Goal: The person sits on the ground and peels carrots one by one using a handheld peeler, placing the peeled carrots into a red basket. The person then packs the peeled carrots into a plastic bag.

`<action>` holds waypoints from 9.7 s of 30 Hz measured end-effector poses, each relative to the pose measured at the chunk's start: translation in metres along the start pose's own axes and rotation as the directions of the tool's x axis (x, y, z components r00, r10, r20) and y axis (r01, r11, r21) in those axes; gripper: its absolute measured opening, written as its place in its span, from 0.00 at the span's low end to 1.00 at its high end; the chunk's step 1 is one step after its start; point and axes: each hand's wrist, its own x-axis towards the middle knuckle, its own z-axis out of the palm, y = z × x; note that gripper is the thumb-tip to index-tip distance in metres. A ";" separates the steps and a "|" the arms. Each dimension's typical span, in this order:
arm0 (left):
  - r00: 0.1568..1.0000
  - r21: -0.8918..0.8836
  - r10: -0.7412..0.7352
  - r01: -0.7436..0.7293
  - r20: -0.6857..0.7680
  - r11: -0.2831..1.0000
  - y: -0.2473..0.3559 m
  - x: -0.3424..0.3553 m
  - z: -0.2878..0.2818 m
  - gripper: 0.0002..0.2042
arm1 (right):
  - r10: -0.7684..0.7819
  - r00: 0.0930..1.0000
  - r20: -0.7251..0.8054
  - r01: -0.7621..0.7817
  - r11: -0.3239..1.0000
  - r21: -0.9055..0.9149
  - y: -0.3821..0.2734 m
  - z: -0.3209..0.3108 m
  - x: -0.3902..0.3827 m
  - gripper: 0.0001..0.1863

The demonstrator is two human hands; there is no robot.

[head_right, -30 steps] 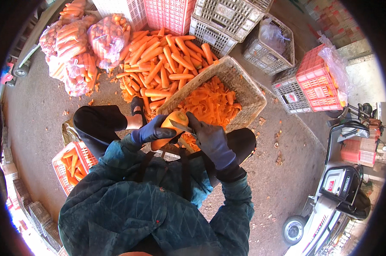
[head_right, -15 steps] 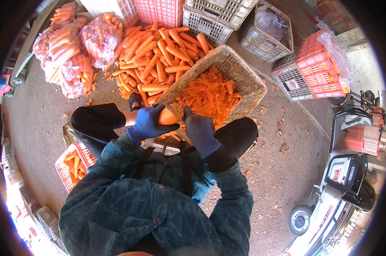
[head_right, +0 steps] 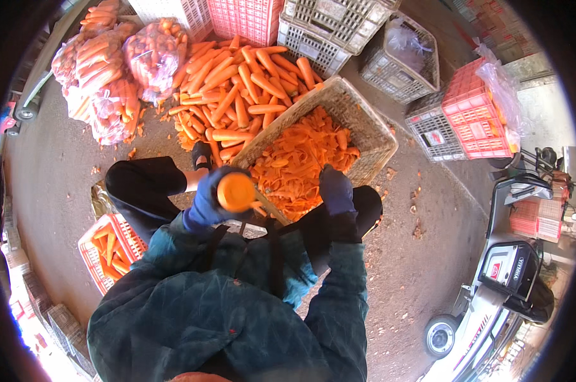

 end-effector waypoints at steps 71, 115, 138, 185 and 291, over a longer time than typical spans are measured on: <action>0.811 -0.773 -0.438 0.545 0.388 0.324 -0.034 -0.006 0.012 0.37 | -0.085 0.984 0.155 -0.148 0.084 0.985 -0.156 -0.061 -0.026 0.26; 0.955 0.390 -0.244 0.162 0.170 0.906 -0.023 0.003 0.007 0.26 | -0.321 0.946 -0.048 0.324 0.940 0.104 -0.131 -0.045 -0.047 0.40; 0.919 0.236 0.381 -0.394 0.102 0.888 -0.017 0.006 0.039 0.20 | -0.467 0.826 -0.314 0.544 0.517 0.661 -0.117 0.000 -0.057 0.21; 0.807 -0.962 -0.543 0.271 0.231 -0.006 -0.058 -0.011 0.044 0.25 | -0.407 0.908 0.098 -0.024 0.182 0.983 -0.120 -0.019 0.040 0.13; 0.868 -0.969 -0.435 0.189 0.240 -0.158 -0.092 -0.004 0.001 0.30 | -0.158 0.987 0.009 0.000 0.062 0.998 -0.205 -0.036 -0.013 0.10</action>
